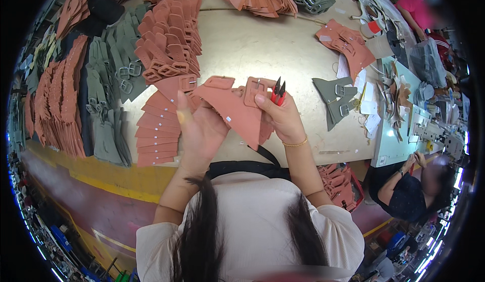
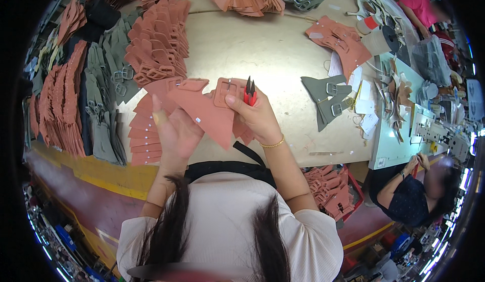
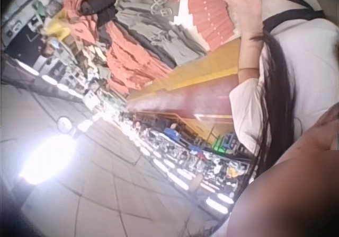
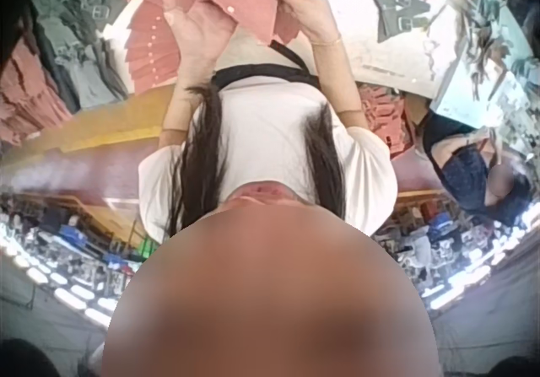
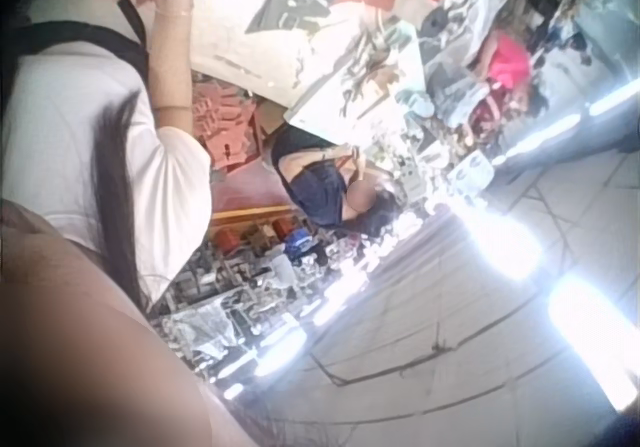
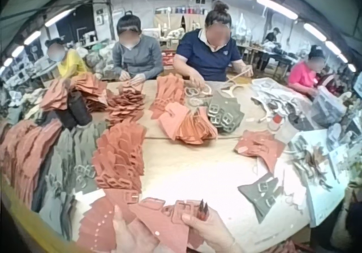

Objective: The person repeatedly picks up reddish-brown fabric pieces with attached metal buckles and uses red-handled shears to trim edges and remove excess material. Trimmed pieces are placed into a growing stack on the table. The person handles pieces one at a time, rotating them as needed to access different edges.

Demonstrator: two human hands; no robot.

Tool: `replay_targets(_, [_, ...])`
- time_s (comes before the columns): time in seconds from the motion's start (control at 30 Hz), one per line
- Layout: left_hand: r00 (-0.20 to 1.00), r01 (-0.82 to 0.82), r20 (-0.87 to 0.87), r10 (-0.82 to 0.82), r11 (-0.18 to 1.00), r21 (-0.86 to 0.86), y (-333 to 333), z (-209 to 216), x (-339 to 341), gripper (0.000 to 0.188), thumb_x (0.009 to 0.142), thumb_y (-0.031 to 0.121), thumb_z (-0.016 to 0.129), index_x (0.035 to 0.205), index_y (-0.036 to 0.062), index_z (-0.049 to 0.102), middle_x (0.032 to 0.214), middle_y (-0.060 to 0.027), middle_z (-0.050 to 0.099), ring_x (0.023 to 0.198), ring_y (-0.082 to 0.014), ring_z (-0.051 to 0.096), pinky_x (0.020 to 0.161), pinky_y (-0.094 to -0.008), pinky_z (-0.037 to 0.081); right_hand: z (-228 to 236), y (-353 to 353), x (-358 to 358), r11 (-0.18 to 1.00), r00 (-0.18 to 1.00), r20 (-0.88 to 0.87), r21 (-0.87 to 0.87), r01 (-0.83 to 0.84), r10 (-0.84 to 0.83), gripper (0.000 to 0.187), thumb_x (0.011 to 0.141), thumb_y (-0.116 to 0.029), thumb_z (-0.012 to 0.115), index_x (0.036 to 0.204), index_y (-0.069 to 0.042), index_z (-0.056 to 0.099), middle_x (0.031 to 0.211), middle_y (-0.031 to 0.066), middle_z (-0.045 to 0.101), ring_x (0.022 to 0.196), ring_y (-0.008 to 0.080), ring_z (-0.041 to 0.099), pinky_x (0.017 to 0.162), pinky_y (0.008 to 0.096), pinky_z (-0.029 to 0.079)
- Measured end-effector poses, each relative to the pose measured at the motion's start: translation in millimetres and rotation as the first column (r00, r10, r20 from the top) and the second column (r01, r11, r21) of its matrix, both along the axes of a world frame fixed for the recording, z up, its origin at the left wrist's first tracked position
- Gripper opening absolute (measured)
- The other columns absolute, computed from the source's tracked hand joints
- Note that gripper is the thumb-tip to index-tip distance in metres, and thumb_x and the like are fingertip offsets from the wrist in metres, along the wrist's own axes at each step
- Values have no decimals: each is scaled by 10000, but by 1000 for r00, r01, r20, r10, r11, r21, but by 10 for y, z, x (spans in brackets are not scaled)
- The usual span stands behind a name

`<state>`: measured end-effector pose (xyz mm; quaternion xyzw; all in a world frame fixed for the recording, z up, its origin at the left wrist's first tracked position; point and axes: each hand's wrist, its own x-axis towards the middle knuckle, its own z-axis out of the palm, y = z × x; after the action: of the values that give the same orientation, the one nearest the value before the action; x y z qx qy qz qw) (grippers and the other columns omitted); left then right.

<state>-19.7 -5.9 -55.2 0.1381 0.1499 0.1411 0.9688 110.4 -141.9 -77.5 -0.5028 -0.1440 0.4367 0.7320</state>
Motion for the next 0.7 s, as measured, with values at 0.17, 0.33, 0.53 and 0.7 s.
replay_targets(0.17, [953,173,-302,-12,841,513,-188,-1,-16,430,985,194,512,1361,23,396,1302,-109,525,1177,-186,543,938,-330,490,152,65,-45,990,928,371,-111,89,-42,434,835,-127,734,1194,8,531,1078,106,610,949,154,616,811,272,516])
replay_targets(0.33, [942,79,-311,128,815,574,-192,-34,-44,311,963,178,571,1204,-17,553,1087,-53,600,980,-95,574,838,-247,471,199,-32,-23,954,417,907,-77,290,-53,478,743,-103,801,1129,5,540,1023,120,571,893,170,612,701,256,543])
replay_targets(0.53, [943,101,-277,186,632,768,-138,9,-62,287,952,189,586,1112,-46,628,945,-27,630,863,-79,567,750,-225,461,226,-89,-40,944,200,978,-3,329,-66,294,668,-53,820,914,9,670,919,108,618,786,192,633,631,271,549])
replay_targets(0.7, [929,78,-261,262,549,832,-163,45,-84,279,945,183,591,1090,-51,634,923,-31,634,820,-75,560,721,-227,458,274,-104,-34,948,183,983,-30,316,-30,279,652,-47,823,890,6,686,894,89,626,773,182,621,618,264,539])
